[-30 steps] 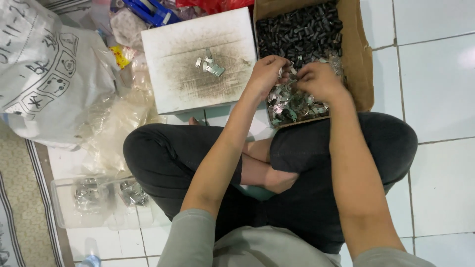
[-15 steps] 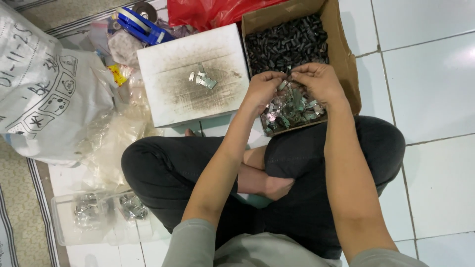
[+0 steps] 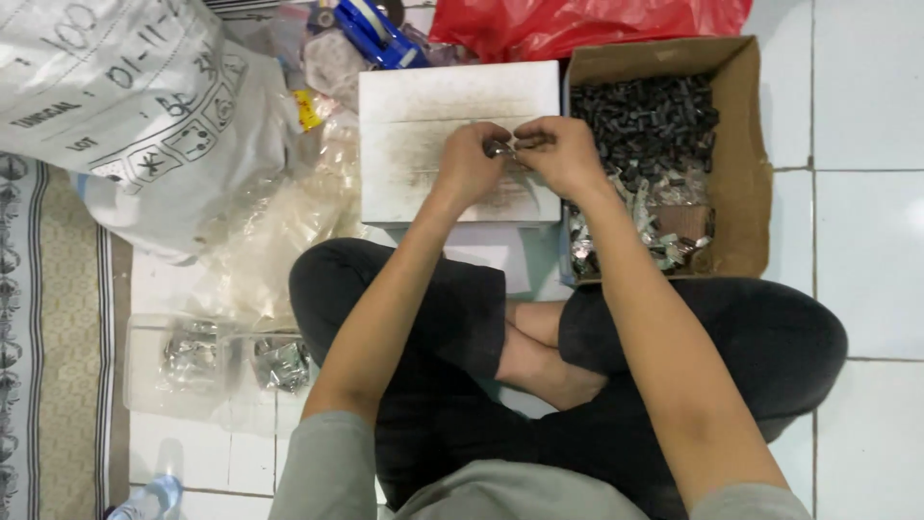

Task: Sorting and arranging small metal hardware components from a box onto a white board while sitting on the floor.

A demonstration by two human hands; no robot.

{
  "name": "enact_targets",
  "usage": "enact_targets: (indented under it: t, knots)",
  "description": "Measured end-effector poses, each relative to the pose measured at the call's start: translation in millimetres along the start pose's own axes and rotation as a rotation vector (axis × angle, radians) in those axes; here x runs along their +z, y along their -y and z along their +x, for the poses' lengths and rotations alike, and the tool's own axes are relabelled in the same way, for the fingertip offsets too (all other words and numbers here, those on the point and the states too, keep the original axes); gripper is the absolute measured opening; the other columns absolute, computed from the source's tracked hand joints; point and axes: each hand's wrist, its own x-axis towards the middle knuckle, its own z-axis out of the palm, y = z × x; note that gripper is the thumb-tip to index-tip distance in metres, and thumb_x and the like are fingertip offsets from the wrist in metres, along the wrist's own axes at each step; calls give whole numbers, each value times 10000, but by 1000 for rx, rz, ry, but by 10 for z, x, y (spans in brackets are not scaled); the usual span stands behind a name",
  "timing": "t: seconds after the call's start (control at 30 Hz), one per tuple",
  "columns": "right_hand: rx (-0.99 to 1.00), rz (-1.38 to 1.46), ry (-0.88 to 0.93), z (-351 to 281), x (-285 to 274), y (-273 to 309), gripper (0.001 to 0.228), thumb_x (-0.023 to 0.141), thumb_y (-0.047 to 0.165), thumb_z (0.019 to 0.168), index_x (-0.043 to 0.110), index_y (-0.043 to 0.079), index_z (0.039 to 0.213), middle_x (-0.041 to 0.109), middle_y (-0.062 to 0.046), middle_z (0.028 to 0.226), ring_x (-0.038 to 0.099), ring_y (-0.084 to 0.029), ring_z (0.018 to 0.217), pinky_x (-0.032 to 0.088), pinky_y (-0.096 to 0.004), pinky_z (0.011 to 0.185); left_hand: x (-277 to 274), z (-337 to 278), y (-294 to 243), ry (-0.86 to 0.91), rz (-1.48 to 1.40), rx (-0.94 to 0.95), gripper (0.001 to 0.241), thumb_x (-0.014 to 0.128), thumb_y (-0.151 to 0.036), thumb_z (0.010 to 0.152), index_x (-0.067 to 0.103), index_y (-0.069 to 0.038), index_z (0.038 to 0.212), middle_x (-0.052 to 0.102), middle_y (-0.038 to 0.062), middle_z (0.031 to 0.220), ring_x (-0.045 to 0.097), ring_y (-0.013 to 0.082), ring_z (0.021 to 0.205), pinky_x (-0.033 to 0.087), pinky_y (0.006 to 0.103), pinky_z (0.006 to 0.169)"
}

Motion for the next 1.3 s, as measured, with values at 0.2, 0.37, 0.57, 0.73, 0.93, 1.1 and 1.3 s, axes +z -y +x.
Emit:
enact_targets:
  t: [0.2, 0.37, 0.57, 0.73, 0.93, 1.1, 1.3]
  knots:
    - [23, -398, 44, 244, 402, 297, 409, 704, 4, 856, 757, 214, 1203, 779, 47, 1042, 748, -89, 981, 597, -243, 802, -443, -31, -117, 40, -12, -16, 431, 577, 19, 853, 724, -32, 1255, 749, 217, 1125, 710, 403, 1112, 580, 501, 966]
    - [65, -363, 153, 68, 344, 900, 434, 630, -81, 869, 702, 62, 1273, 751, -115, 1193, 735, -218, 1101, 587, -337, 975, -564, -107, -222, -11, -29, -6, 452, 515, 61, 830, 705, 0, 1236, 750, 191, 1191, 708, 340, 1164, 563, 421, 1023]
    - [20, -299, 136, -238, -757, 857, 451, 577, -136, 820, 666, -77, 1258, 736, -157, 1121, 729, -227, 1007, 604, -302, 812, -415, -187, -359, -151, -54, 240, 432, 505, 90, 788, 692, 70, 1178, 748, 203, 1156, 739, 295, 1025, 580, 341, 939]
    - [50, -865, -31, -930, -1594, 596, 347, 779, 63, 846, 789, 36, 1192, 764, -127, 978, 677, -249, 764, 549, -385, 720, 420, -340, -703, -80, 34, 525, 341, 633, 38, 772, 725, 32, 1099, 746, 167, 1013, 713, 305, 829, 576, 386, 797]
    - [429, -1013, 146, -1016, -1666, -777, 353, 785, 178, 769, 816, 228, 1117, 801, -72, 1007, 755, -356, 983, 629, -514, 867, 1680, -298, -496, 453, 365, 582, 93, 643, 79, 738, 706, 21, 775, 625, 145, 637, 699, 302, 639, 618, 381, 667]
    - [370, -1043, 195, -1000, -1453, -418, 401, 821, 183, 759, 808, 125, 1155, 770, -193, 1048, 730, -445, 996, 607, -580, 818, 2143, -131, -129, 436, 535, 604, 111, 637, 105, 759, 712, 36, 717, 645, 193, 608, 699, 315, 605, 590, 376, 518]
    - [352, -891, 231, -923, -1454, -563, 362, 765, 94, 795, 784, -25, 1137, 750, -283, 1061, 699, -522, 1026, 591, -632, 822, 2040, -67, -295, 580, 533, 501, 67, 683, 102, 773, 700, 82, 711, 669, 260, 635, 732, 398, 643, 610, 453, 544]
